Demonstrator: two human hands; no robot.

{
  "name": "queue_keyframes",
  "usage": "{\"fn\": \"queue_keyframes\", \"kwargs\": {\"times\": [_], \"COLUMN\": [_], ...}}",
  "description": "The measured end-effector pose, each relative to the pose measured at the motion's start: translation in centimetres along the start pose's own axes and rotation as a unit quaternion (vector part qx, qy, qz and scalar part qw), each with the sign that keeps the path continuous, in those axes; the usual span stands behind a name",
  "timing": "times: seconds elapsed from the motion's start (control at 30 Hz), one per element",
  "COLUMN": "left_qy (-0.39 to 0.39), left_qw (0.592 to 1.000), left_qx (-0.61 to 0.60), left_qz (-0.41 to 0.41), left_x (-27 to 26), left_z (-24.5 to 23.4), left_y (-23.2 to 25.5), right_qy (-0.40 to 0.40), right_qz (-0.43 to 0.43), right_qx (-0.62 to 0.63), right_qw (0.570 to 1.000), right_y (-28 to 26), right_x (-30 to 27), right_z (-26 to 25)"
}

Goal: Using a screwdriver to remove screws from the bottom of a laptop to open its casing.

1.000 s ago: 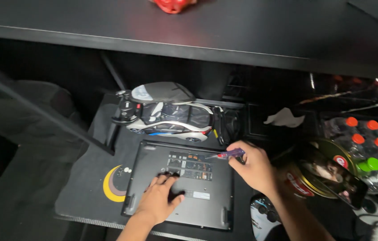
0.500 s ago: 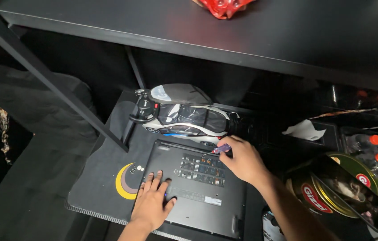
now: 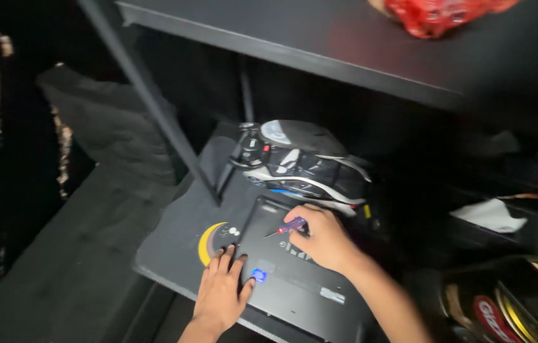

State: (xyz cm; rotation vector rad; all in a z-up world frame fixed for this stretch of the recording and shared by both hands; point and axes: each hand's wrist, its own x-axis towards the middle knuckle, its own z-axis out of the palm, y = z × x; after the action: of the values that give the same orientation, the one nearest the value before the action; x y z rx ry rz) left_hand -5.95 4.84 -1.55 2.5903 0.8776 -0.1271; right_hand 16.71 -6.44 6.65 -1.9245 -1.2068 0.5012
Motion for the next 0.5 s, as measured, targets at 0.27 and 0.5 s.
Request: {"fn": "queue_keyframes", "kwargs": {"times": [0.27,0.5], "left_qy": [-0.064,-0.098], "left_qw": [0.995,0.99], "left_qx": [-0.054,-0.097], "left_qz": [-0.058,-0.043], "left_x": [-1.5,-1.3], "left_z": [-0.6,0.4], "left_y": [-1.2,-2.7], "right_qy": [-0.063,-0.086], "right_qz": [-0.04,-0.071], "right_qx": [-0.069,-0.095], "right_qw": [0.995,0.989], "right_y": [-3.8,-4.3], "right_x": [2.4,3.8], "right_z": [3.9,5.4]}}
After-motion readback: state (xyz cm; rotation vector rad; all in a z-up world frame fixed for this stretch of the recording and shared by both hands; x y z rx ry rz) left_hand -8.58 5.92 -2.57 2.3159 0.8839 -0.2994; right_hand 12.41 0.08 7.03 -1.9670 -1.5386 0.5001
